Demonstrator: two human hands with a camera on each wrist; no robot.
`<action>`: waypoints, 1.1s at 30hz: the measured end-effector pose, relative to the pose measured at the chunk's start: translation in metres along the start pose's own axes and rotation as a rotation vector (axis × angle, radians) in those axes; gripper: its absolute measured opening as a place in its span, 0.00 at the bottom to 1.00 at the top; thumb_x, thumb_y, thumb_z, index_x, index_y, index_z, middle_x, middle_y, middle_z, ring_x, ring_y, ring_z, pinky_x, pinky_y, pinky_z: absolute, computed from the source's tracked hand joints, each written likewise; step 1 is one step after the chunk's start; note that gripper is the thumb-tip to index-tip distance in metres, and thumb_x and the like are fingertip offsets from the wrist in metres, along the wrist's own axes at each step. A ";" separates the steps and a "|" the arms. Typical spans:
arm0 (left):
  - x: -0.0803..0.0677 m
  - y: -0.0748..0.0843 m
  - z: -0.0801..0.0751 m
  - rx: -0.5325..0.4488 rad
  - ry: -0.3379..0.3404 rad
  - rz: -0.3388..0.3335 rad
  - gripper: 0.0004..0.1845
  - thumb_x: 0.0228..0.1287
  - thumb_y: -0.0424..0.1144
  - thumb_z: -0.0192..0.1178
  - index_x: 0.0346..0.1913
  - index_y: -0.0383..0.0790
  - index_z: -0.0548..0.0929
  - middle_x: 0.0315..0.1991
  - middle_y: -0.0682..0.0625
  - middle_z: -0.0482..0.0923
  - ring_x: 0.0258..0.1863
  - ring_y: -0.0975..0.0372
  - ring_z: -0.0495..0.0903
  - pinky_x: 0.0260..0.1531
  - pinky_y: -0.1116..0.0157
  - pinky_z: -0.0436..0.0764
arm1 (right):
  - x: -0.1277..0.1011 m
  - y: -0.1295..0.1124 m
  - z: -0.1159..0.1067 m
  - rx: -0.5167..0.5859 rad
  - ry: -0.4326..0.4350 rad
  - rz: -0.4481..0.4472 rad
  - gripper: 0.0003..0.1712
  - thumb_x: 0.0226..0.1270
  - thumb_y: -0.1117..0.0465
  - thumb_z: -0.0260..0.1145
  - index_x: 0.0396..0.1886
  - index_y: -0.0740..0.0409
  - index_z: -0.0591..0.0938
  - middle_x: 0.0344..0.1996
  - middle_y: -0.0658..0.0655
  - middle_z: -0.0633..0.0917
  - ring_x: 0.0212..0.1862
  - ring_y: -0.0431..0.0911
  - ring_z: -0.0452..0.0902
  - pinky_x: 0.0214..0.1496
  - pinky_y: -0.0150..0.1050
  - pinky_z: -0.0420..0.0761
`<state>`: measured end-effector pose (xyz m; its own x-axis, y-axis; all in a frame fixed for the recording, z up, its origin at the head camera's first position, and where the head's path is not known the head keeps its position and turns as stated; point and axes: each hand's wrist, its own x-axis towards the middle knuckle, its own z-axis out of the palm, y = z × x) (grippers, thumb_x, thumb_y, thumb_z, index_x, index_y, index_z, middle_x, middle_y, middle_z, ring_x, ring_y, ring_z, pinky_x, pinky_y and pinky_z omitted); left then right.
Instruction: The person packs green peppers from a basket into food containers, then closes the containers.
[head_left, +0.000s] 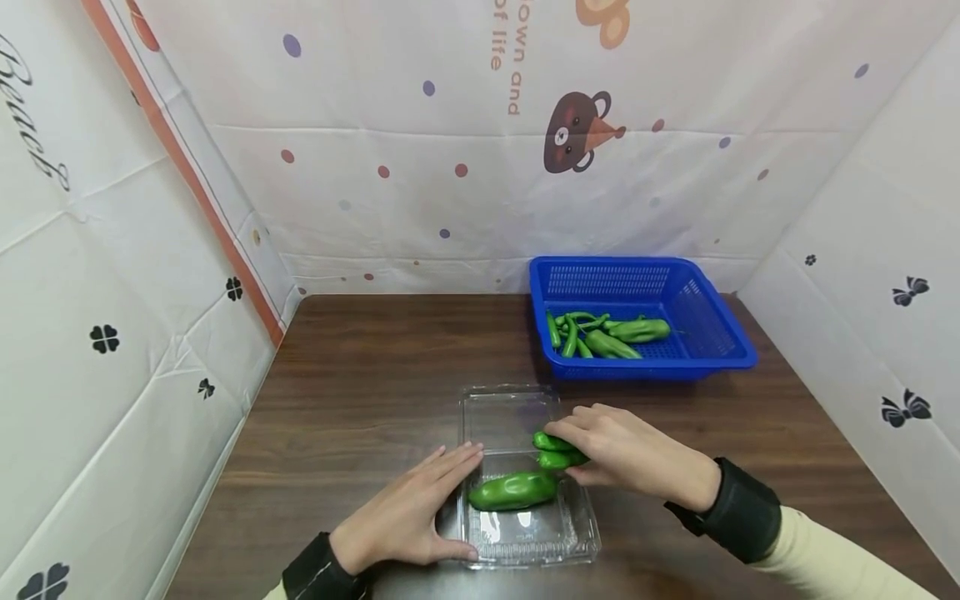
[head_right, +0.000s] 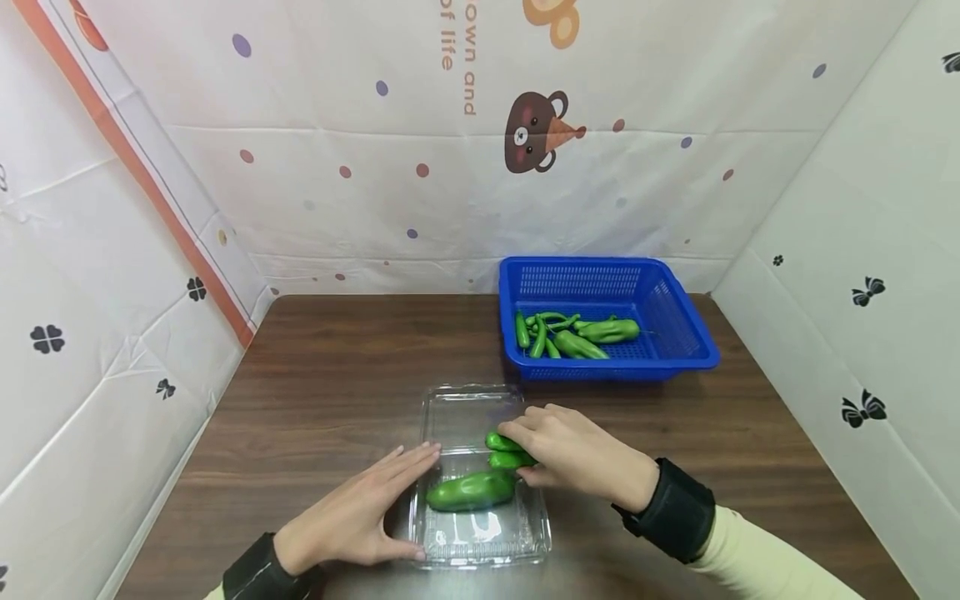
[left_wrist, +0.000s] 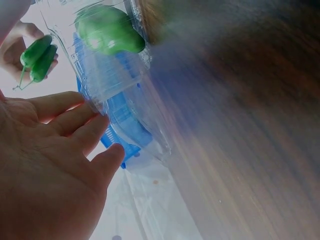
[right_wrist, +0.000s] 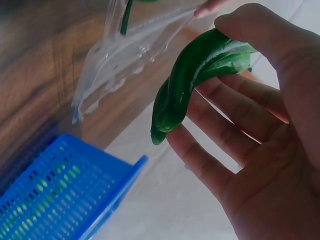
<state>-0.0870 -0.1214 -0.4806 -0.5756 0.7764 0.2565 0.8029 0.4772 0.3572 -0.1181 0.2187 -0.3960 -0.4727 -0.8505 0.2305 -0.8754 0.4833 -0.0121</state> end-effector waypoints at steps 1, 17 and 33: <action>0.000 0.000 0.000 -0.002 -0.001 -0.001 0.61 0.56 0.74 0.65 0.78 0.31 0.61 0.79 0.40 0.59 0.77 0.50 0.62 0.74 0.47 0.63 | 0.001 -0.002 0.001 -0.001 -0.002 -0.007 0.30 0.54 0.55 0.82 0.56 0.56 0.82 0.38 0.46 0.82 0.36 0.38 0.74 0.37 0.35 0.79; 0.001 -0.001 -0.001 -0.028 -0.031 -0.023 0.63 0.55 0.75 0.65 0.80 0.32 0.58 0.80 0.41 0.57 0.78 0.51 0.59 0.75 0.47 0.60 | 0.013 -0.023 0.012 0.081 -0.032 -0.060 0.30 0.58 0.54 0.80 0.59 0.55 0.81 0.41 0.46 0.84 0.39 0.37 0.76 0.41 0.36 0.81; 0.001 -0.003 -0.001 -0.040 -0.039 -0.037 0.63 0.55 0.75 0.64 0.80 0.33 0.57 0.81 0.44 0.54 0.79 0.52 0.57 0.76 0.47 0.58 | 0.024 -0.052 0.036 0.113 -0.076 -0.058 0.30 0.58 0.51 0.80 0.59 0.53 0.81 0.43 0.44 0.84 0.41 0.36 0.77 0.43 0.35 0.83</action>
<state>-0.0896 -0.1224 -0.4803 -0.5976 0.7746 0.2073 0.7739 0.4896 0.4016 -0.0878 0.1658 -0.4244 -0.4236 -0.8916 0.1601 -0.9052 0.4100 -0.1114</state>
